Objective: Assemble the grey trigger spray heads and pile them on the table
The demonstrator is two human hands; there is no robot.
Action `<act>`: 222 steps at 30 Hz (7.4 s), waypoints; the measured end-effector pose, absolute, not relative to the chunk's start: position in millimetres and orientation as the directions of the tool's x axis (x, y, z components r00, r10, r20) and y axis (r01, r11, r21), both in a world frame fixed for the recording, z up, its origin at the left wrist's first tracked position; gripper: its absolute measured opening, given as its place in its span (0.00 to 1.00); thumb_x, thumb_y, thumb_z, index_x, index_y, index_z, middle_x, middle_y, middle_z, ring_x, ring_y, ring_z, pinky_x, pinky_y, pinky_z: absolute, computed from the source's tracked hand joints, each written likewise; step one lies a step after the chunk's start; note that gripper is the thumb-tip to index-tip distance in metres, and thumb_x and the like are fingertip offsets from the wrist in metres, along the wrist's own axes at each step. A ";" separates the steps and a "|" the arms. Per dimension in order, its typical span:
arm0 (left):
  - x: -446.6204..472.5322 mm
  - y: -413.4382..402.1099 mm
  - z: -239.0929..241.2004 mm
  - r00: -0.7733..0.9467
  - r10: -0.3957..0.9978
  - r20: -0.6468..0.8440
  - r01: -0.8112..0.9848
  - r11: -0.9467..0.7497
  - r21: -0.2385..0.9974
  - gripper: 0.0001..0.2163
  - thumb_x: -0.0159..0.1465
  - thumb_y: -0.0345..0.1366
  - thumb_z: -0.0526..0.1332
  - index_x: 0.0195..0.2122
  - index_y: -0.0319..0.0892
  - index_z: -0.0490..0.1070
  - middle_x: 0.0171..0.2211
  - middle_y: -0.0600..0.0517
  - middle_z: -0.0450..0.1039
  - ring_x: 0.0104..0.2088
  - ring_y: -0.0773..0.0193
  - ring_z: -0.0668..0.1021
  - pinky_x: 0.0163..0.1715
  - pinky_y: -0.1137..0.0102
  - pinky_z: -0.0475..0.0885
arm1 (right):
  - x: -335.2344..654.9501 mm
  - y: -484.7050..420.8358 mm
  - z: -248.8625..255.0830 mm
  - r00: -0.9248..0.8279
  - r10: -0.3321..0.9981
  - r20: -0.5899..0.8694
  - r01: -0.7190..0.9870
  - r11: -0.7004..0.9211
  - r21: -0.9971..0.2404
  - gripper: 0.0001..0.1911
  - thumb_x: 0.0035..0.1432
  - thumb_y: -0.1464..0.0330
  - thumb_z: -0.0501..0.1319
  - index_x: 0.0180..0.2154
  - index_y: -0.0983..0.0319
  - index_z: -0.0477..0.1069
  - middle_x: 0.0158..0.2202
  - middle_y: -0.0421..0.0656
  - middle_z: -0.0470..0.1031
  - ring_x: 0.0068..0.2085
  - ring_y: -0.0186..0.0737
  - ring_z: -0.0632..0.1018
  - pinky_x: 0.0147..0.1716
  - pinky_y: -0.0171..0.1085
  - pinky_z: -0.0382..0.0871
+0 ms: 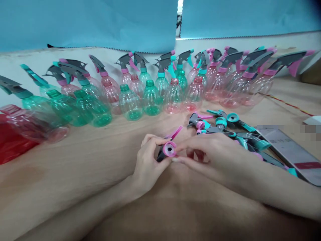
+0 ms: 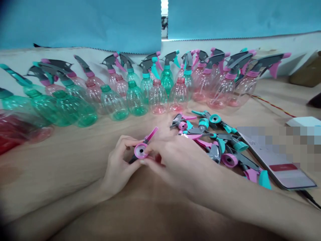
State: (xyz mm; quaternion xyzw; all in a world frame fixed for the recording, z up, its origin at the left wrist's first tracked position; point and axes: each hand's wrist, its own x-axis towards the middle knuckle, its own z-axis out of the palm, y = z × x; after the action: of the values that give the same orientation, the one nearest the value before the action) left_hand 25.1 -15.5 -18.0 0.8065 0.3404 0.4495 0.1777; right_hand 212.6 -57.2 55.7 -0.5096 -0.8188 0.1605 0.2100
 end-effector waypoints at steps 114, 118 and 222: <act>26.7 -19.5 -14.6 0.525 0.619 0.585 0.354 -0.783 0.511 0.04 0.62 0.34 0.62 0.35 0.42 0.67 0.31 0.51 0.74 0.36 0.59 0.70 0.35 0.64 0.67 | 210.5 -47.9 27.3 -0.472 0.774 0.422 0.682 0.624 -0.382 0.32 0.53 0.73 0.59 0.59 0.63 0.53 0.38 0.39 0.76 0.33 0.34 0.77 0.24 0.31 0.65; 26.5 -19.7 -16.0 0.524 0.624 0.580 0.368 -0.779 0.507 0.04 0.61 0.32 0.62 0.34 0.41 0.67 0.30 0.52 0.74 0.35 0.59 0.70 0.34 0.65 0.66 | 208.0 -49.6 25.2 -0.458 0.749 0.479 0.699 0.636 -0.327 0.31 0.55 0.74 0.58 0.59 0.63 0.53 0.44 0.42 0.77 0.33 0.32 0.77 0.28 0.31 0.68; 125.1 -30.8 -5.9 0.722 0.344 0.600 0.090 -0.907 0.412 0.06 0.62 0.23 0.57 0.37 0.39 0.71 0.30 0.51 0.70 0.32 0.65 0.73 0.33 0.70 0.71 | 380.6 -27.6 36.6 -0.248 0.951 -0.183 0.969 0.243 -0.050 0.29 0.44 0.74 0.58 0.51 0.57 0.72 0.18 0.36 0.64 0.18 0.33 0.63 0.18 0.33 0.52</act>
State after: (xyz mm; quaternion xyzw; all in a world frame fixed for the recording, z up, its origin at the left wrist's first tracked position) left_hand 125.1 -30.8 -5.9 0.9102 0.1193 0.3533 0.1801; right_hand 380.6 -27.6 36.6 -0.6104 -0.7864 0.0762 -0.0572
